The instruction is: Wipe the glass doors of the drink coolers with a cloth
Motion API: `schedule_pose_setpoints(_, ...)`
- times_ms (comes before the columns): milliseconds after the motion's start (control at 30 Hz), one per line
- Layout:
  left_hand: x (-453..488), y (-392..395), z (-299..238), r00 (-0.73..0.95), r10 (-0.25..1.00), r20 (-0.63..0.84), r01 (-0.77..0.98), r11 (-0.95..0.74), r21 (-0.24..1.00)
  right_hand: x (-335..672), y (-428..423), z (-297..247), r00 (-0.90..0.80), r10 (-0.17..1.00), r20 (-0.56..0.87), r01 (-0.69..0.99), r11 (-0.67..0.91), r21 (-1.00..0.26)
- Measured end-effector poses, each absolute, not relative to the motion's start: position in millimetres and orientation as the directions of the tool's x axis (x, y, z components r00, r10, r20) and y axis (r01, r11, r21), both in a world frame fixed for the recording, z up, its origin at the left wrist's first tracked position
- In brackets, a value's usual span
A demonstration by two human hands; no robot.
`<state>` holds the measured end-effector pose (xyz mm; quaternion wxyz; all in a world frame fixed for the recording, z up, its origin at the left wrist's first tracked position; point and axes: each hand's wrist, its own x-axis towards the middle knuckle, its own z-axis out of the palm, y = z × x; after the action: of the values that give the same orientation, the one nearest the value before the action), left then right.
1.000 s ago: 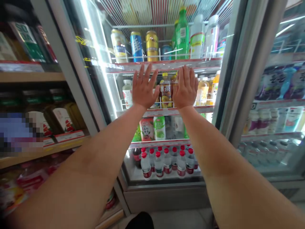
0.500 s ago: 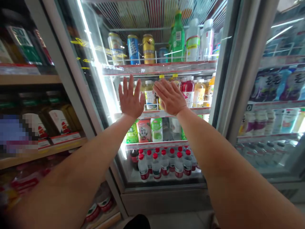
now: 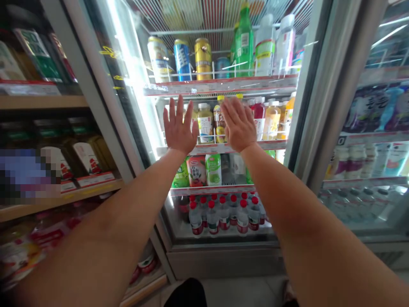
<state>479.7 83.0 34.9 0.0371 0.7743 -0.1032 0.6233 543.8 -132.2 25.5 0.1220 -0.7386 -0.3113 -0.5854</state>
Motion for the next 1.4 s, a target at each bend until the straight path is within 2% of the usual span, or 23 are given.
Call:
schedule_pose_setpoints(67, 479, 83, 35, 0.197, -0.116, 0.973, -0.187, -0.979, -0.079, 539, -135, 24, 0.107, 0.465, 0.879, 0.637, -0.711, 0.298)
schedule_pose_setpoints(133, 479, 82, 35, 0.195, -0.115, 0.974, -0.176, -0.981, -0.081, 538, -135, 23, 0.095, 0.473, 0.876, 0.650, -0.696, 0.305)
schedule_pose_setpoints(333, 479, 83, 35, 0.212, -0.119, 0.970, -0.202, -0.976, -0.075, 545, -130, 16, 0.129, 0.151, 0.980, 0.607, -0.793, 0.042)
schedule_pose_setpoints(400, 479, 83, 35, 0.213, -0.118, 0.970, -0.208, -0.975, -0.073, 547, -130, 14, 0.124, 0.115, 0.986, 0.589, -0.808, 0.020)
schedule_pose_setpoints(433, 479, 84, 35, 0.213, -0.119, 0.970, -0.208, -0.975, -0.074, 547, -130, 14, 0.114, 0.143, 0.983, 0.585, -0.810, 0.050)
schedule_pose_setpoints(567, 479, 84, 36, 0.232, -0.120, 0.965, -0.188, -0.979, -0.076, 545, -134, 13, 0.048, 0.397, 0.916, 0.604, -0.742, 0.290)
schedule_pose_setpoints(600, 478, 83, 36, 0.236, -0.118, 0.965, -0.184, -0.980, -0.074, 545, -135, 13, 0.037, 0.430, 0.902, 0.612, -0.723, 0.320)
schedule_pose_setpoints(667, 478, 83, 36, 0.236, -0.115, 0.965, -0.170, -0.983, -0.076, 546, -135, 13, 0.040, 0.409, 0.912, 0.620, -0.726, 0.298)
schedule_pose_setpoints(833, 478, 82, 36, 0.216, -0.116, 0.969, -0.142, -0.986, -0.087, 553, -132, 12, 0.043, 0.218, 0.975, 0.615, -0.775, 0.146)
schedule_pose_setpoints(900, 480, 83, 36, 0.208, -0.118, 0.971, -0.158, -0.984, -0.086, 552, -132, 11, 0.046, 0.246, 0.968, 0.610, -0.775, 0.168)
schedule_pose_setpoints(1000, 482, 85, 35, 0.211, -0.123, 0.970, -0.180, -0.980, -0.085, 548, -133, 11, 0.065, 0.369, 0.927, 0.609, -0.750, 0.256)
schedule_pose_setpoints(1067, 482, 86, 35, 0.224, -0.123, 0.967, -0.192, -0.978, -0.080, 547, -134, 11, 0.070, 0.402, 0.913, 0.611, -0.741, 0.279)
schedule_pose_setpoints(1267, 482, 85, 35, 0.203, -0.129, 0.971, -0.193, -0.977, -0.089, 554, -133, 10, 0.024, 0.310, 0.950, 0.612, -0.756, 0.231)
schedule_pose_setpoints(1400, 483, 86, 34, 0.185, -0.140, 0.973, -0.172, -0.979, -0.108, 553, -132, 9, 0.025, 0.321, 0.947, 0.593, -0.767, 0.244)
